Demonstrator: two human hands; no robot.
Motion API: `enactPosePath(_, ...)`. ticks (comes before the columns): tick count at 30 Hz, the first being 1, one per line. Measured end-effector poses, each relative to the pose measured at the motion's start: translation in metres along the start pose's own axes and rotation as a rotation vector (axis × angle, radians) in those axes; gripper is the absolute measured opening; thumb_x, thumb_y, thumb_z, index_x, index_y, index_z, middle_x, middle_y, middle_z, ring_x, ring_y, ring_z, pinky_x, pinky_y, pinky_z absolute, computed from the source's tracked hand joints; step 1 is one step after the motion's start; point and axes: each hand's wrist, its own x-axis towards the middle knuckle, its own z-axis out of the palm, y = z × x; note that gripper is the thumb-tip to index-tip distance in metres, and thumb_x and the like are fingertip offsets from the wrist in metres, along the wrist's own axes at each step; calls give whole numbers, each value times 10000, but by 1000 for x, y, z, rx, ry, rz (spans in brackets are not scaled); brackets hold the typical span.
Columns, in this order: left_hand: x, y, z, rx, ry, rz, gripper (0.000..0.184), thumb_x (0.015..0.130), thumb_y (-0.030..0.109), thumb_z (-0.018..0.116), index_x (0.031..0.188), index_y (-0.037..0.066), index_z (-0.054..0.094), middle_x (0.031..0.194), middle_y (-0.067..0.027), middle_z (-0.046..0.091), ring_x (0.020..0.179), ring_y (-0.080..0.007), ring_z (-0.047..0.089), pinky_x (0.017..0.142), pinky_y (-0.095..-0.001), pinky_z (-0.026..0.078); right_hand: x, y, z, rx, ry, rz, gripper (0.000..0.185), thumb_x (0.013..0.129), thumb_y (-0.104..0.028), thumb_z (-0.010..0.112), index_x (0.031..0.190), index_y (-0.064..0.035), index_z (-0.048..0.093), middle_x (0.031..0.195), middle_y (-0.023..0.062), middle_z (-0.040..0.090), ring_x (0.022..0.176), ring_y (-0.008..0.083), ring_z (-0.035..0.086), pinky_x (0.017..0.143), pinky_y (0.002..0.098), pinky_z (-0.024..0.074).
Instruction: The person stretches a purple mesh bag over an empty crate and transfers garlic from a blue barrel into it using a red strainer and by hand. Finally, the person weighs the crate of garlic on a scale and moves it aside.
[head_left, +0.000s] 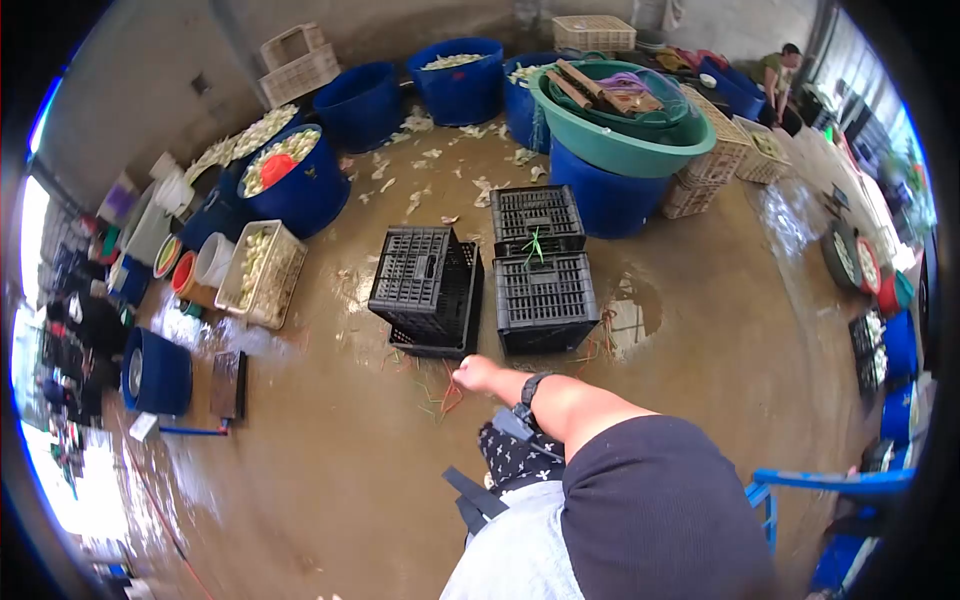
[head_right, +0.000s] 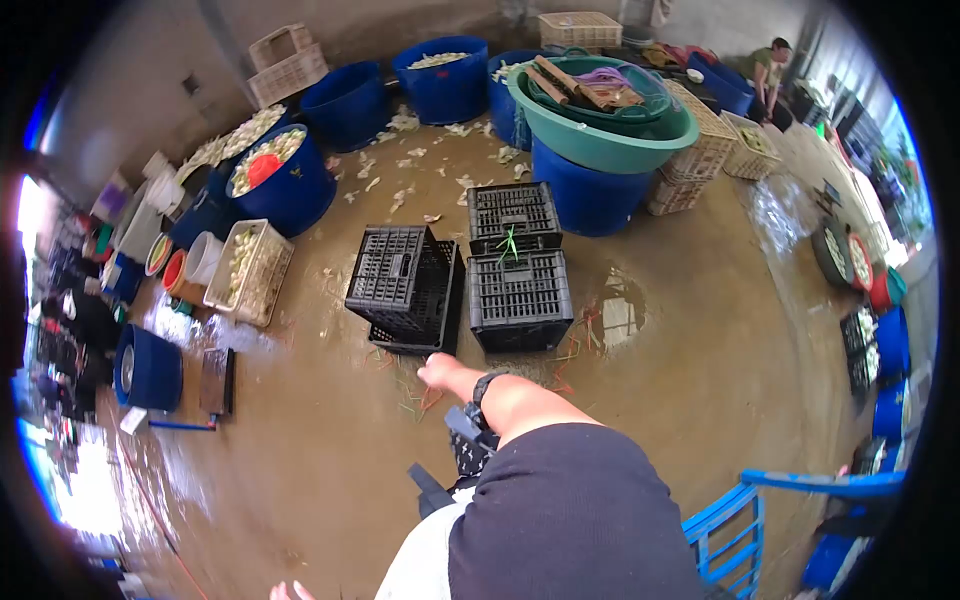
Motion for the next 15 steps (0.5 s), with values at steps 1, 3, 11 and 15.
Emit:
enactPosePath(1, 38, 1, 17, -8, -7, 23, 234, 791, 220, 699, 869, 5, 649, 910, -157, 627, 872, -320, 583, 808, -409, 474, 19, 2, -6, 24, 110, 27, 354, 750, -354, 546, 808, -34, 686, 822, 205, 654, 774, 334, 641, 711, 413, 499)
enactPosePath(3, 111, 4, 59, -112, -64, 87, 235, 783, 204, 698, 893, 2, 650, 935, -164, 630, 889, -323, 583, 822, -408, 473, 52, -2, -24, 78, 120, 176, 420, 778, -336, 537, 946, 29, 658, 1016, 243, 624, 972, 352, 606, 852, 406, 474)
enactPosePath(11, 193, -66, 309, -494, -810, -125, 246, 810, 145, 635, 986, -26, 608, 911, -127, 635, 873, -274, 594, 817, -388, 483, 229, 6, -19, 614, 407, 608, 942, 787, -565, 560, 1382, 83, 224, 1394, 276, 328, 1312, 341, 327, 1073, 358, 289)
enactPosePath(15, 219, -130, 398, -494, -1235, -658, 294, 851, 228, 572, 1034, 0, 599, 914, -103, 631, 883, -242, 589, 800, -390, 492, 320, -23, -6, 830, 492, 708, 953, 777, -567, 574, 1417, 21, 185, 1430, 258, 276, 1333, 349, 283, 1079, 385, 280)
